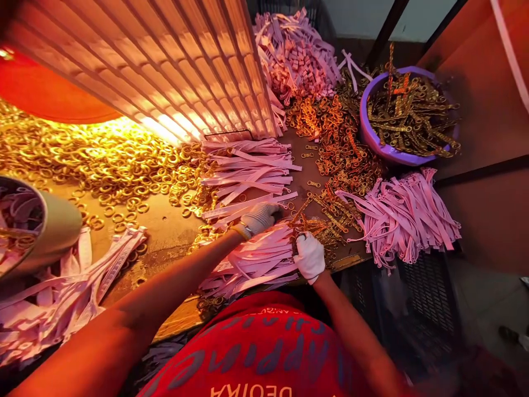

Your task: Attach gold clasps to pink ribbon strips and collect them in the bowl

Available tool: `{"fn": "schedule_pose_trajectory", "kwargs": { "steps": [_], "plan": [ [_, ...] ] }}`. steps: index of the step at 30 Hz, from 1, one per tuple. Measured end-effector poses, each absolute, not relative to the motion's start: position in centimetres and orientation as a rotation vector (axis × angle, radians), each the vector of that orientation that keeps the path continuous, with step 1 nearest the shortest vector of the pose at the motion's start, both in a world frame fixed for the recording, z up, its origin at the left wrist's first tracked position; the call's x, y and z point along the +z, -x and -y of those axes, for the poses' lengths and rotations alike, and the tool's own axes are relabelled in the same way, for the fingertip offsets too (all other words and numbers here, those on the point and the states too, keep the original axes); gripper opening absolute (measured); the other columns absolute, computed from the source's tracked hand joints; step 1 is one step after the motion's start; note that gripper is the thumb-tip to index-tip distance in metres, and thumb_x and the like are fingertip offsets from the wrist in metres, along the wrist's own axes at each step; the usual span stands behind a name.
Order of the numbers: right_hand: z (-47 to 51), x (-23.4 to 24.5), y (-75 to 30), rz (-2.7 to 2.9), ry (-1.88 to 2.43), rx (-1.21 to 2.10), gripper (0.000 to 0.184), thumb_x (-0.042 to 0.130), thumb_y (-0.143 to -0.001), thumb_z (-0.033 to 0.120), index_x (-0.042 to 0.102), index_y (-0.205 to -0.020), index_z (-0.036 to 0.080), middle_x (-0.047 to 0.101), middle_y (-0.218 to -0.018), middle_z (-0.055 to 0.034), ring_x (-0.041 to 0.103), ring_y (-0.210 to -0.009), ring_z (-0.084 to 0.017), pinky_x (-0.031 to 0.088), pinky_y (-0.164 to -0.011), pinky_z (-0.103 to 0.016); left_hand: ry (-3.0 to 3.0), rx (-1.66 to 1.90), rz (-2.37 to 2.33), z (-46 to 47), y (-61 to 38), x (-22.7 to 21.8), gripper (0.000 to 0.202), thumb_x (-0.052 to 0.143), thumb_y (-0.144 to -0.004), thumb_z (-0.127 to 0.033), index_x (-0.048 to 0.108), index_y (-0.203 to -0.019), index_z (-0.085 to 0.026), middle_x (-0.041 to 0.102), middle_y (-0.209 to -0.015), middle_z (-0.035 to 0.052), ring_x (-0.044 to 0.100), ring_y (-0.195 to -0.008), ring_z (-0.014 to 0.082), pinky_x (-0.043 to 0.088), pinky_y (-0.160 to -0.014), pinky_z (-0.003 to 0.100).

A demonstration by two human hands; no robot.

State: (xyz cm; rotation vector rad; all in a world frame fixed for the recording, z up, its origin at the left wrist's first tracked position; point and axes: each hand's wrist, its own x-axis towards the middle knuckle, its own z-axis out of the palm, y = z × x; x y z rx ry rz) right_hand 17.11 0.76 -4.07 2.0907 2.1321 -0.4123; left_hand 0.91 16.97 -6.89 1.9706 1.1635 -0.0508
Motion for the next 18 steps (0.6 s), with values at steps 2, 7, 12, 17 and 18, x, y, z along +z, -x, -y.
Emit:
{"fn": "schedule_pose_trajectory", "kwargs": {
  "steps": [2, 7, 12, 17, 18],
  "plan": [
    [-0.3, -5.4, -17.3, -2.187, -2.158, -0.382, 0.032, 0.052, -0.072, 0.011, 0.065, -0.102, 0.012, 0.068, -0.110, -0.0198, 0.064, -0.095, -0.028, 0.054, -0.088, -0.038, -2.029, -0.146, -1.130, -17.2, -3.1, -7.3, 0.028, 0.060, -0.086, -0.025, 0.074, -0.110, -0.020, 0.075, -0.096, 0.0075, 0.068, -0.095, 0.0220, 0.051, -0.086, 0.028],
    [0.5, -7.5, -17.5, -2.270, -2.221, -0.393, 0.032, 0.053, -0.070, 0.013, 0.066, -0.099, 0.014, 0.069, -0.105, -0.0182, 0.066, -0.097, -0.028, 0.055, -0.093, -0.042, -2.082, -0.307, -1.127, -17.4, -5.8, -8.4, 0.023, 0.059, -0.089, -0.022, 0.071, -0.107, -0.015, 0.072, -0.102, 0.0165, 0.069, -0.095, 0.0270, 0.053, -0.085, 0.035],
    [0.6, -8.2, -17.6, -2.242, -2.237, -0.440, 0.038, 0.053, -0.072, 0.017, 0.066, -0.107, 0.015, 0.067, -0.109, -0.0196, 0.066, -0.103, -0.031, 0.055, -0.094, -0.046, -2.093, -0.391, -1.163, -17.3, -6.3, -9.6, 0.030, 0.045, -0.098, -0.027, 0.066, -0.116, -0.016, 0.069, -0.110, 0.0175, 0.069, -0.096, 0.0266, 0.053, -0.084, 0.036],
    [0.4, -8.6, -17.7, -2.235, -2.235, -0.484, 0.041, 0.053, -0.068, 0.018, 0.067, -0.107, 0.016, 0.069, -0.107, -0.0177, 0.066, -0.104, -0.032, 0.055, -0.096, -0.048, -2.087, -0.416, -1.192, -18.0, -7.3, -10.1, 0.032, 0.041, -0.100, -0.032, 0.069, -0.107, -0.018, 0.072, -0.104, 0.0150, 0.069, -0.093, 0.0255, 0.052, -0.083, 0.035],
    [0.4, -8.6, -17.7, -2.239, -2.240, -0.487, 0.040, 0.053, -0.068, 0.018, 0.067, -0.106, 0.016, 0.069, -0.107, -0.0176, 0.066, -0.103, -0.031, 0.055, -0.096, -0.048, -2.085, -0.419, -1.200, -18.3, -7.5, -10.2, 0.031, 0.042, -0.100, -0.031, 0.070, -0.105, -0.017, 0.072, -0.101, 0.0147, 0.069, -0.091, 0.0252, 0.052, -0.083, 0.035]
  ]
}}
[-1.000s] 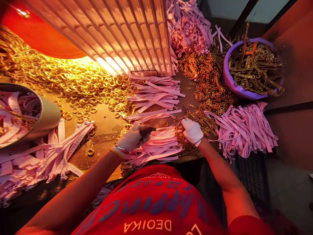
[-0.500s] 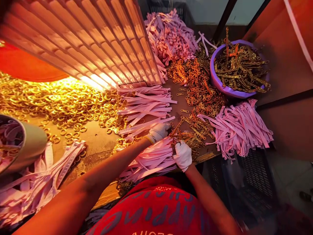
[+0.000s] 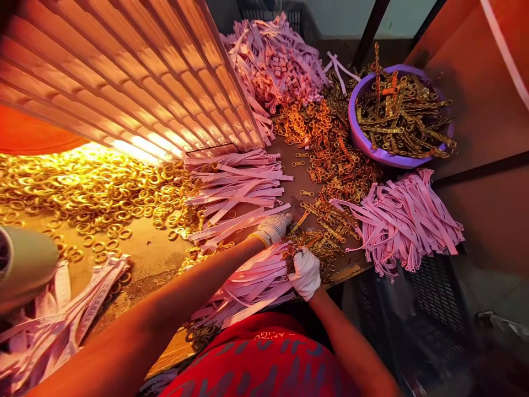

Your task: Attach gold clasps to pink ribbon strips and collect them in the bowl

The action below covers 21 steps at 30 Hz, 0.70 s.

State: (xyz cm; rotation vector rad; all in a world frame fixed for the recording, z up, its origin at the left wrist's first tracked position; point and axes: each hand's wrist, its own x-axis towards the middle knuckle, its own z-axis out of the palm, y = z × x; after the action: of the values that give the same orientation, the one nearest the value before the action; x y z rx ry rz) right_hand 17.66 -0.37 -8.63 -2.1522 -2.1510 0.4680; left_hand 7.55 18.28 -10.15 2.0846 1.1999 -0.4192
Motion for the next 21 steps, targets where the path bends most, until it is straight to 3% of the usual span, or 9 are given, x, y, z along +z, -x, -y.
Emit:
{"fn": "schedule_pose_trajectory", "kwargs": {
  "steps": [3, 7, 15, 21],
  "plan": [
    [0.3, -8.8, -17.5, 2.122, 2.142, 0.453, 0.037, 0.053, -0.071, 0.021, 0.068, -0.104, 0.014, 0.069, -0.105, -0.0185, 0.066, -0.099, -0.030, 0.054, -0.096, -0.046, -2.089, -0.427, -1.202, -18.8, -7.8, -10.2, 0.028, 0.046, -0.098, -0.030, 0.070, -0.105, -0.017, 0.073, -0.096, 0.0135, 0.068, -0.088, 0.0242, 0.051, -0.079, 0.032],
    [0.3, -8.7, -17.3, 2.081, 2.122, 0.466, 0.033, 0.052, -0.078, 0.023, 0.069, -0.104, 0.013, 0.068, -0.104, -0.0188, 0.066, -0.097, -0.028, 0.054, -0.095, -0.043, -2.134, -0.449, -1.151, -18.8, -7.5, -10.2, 0.029, 0.046, -0.098, -0.031, 0.067, -0.114, -0.018, 0.073, -0.102, 0.0143, 0.068, -0.091, 0.0246, 0.050, -0.080, 0.031],
    [-0.1, -8.4, -17.4, 2.090, 2.106, 0.568, 0.043, 0.053, -0.080, 0.024, 0.066, -0.120, 0.012, 0.067, -0.114, -0.0183, 0.064, -0.105, -0.027, 0.052, -0.097, -0.039, -2.208, -0.591, -0.981, -18.6, -8.4, -9.7, 0.043, 0.052, -0.092, -0.029, 0.056, -0.133, -0.015, 0.071, -0.107, 0.0208, 0.070, -0.089, 0.0310, 0.049, -0.076, 0.035],
    [0.0, -9.4, -17.3, 1.967, 1.941, 0.355, 0.034, 0.049, -0.086, 0.022, 0.066, -0.114, 0.013, 0.068, -0.101, -0.0153, 0.064, -0.092, -0.025, 0.055, -0.086, -0.036, -2.266, -0.683, -0.838, -19.2, -8.5, -10.0, 0.052, 0.058, -0.088, -0.025, 0.052, -0.140, -0.019, 0.071, -0.108, 0.0172, 0.069, -0.094, 0.0291, 0.050, -0.080, 0.033]
  ]
}}
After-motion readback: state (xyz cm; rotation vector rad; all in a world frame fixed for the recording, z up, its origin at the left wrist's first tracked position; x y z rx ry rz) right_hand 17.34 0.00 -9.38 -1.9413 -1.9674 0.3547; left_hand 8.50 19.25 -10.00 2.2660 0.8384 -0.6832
